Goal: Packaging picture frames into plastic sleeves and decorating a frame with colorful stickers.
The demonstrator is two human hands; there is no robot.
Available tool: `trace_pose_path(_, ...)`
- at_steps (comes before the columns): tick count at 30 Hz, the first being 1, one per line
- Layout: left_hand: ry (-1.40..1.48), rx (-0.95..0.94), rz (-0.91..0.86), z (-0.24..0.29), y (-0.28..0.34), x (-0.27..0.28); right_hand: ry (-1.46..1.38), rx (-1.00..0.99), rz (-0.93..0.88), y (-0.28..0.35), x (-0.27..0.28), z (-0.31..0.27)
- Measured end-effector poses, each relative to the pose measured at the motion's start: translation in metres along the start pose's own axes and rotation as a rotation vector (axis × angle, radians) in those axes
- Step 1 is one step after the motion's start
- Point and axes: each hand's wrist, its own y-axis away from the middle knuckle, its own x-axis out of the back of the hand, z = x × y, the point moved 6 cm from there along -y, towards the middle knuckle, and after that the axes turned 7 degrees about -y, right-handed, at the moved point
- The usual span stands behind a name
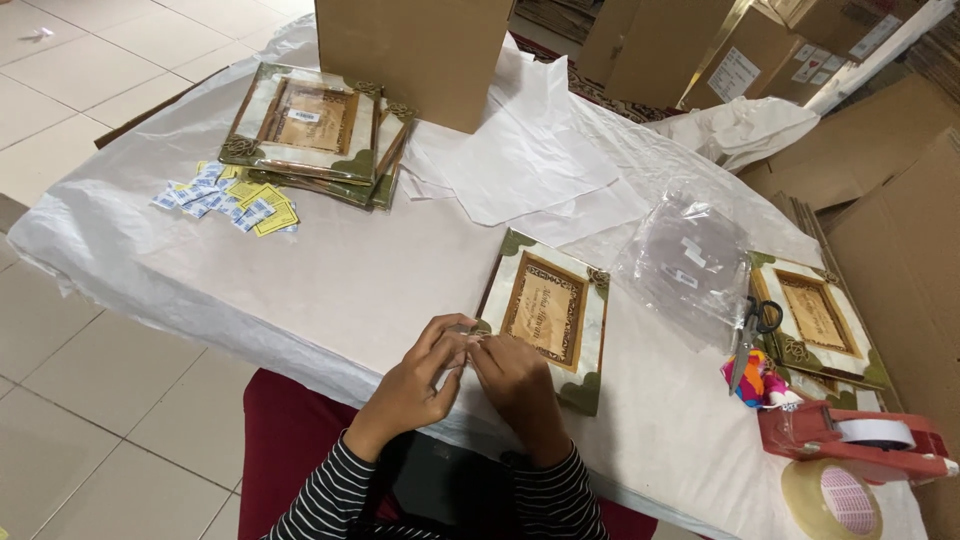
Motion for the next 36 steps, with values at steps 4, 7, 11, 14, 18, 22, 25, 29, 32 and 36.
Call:
trace_pose_path(4,0.003,0.017,0.004,-0.004,0.001,-0.001,0.037,0.042,-0.035,-0.003,0.005,-0.005)
trace_pose_path(7,-0.006,0.010,0.018,-0.003,0.000,0.000,0.101,0.106,-0.036,-0.006,0.013,-0.012)
trace_pose_path(11,0.041,0.072,-0.065,-0.010,0.001,-0.007,0.074,0.069,-0.109,-0.004,0.011,-0.013)
trace_pose_path(14,0.089,0.107,-0.061,-0.011,-0.001,-0.006,-0.004,-0.019,-0.097,-0.003,0.006,-0.008)
trace_pose_path(18,0.182,0.179,-0.085,-0.015,-0.003,-0.004,-0.154,-0.153,-0.088,0.006,-0.010,0.003)
trace_pose_path(22,0.232,0.256,-0.027,-0.027,-0.003,-0.004,-0.209,-0.185,-0.057,0.010,-0.009,0.004)
trace_pose_path(25,0.117,0.244,-0.135,-0.020,-0.006,-0.006,-0.232,-0.288,-0.055,0.015,-0.007,0.010)
trace_pose_path(29,-0.007,0.221,-0.235,-0.008,-0.004,-0.014,-0.138,-0.251,-0.071,0.015,0.001,0.005)
trace_pose_path(32,0.048,0.227,-0.182,-0.004,0.001,-0.020,-0.068,-0.229,-0.091,0.021,0.001,0.003)
trace_pose_path(36,0.084,0.182,-0.109,-0.002,0.007,-0.026,-0.089,-0.221,-0.075,0.028,0.004,0.004)
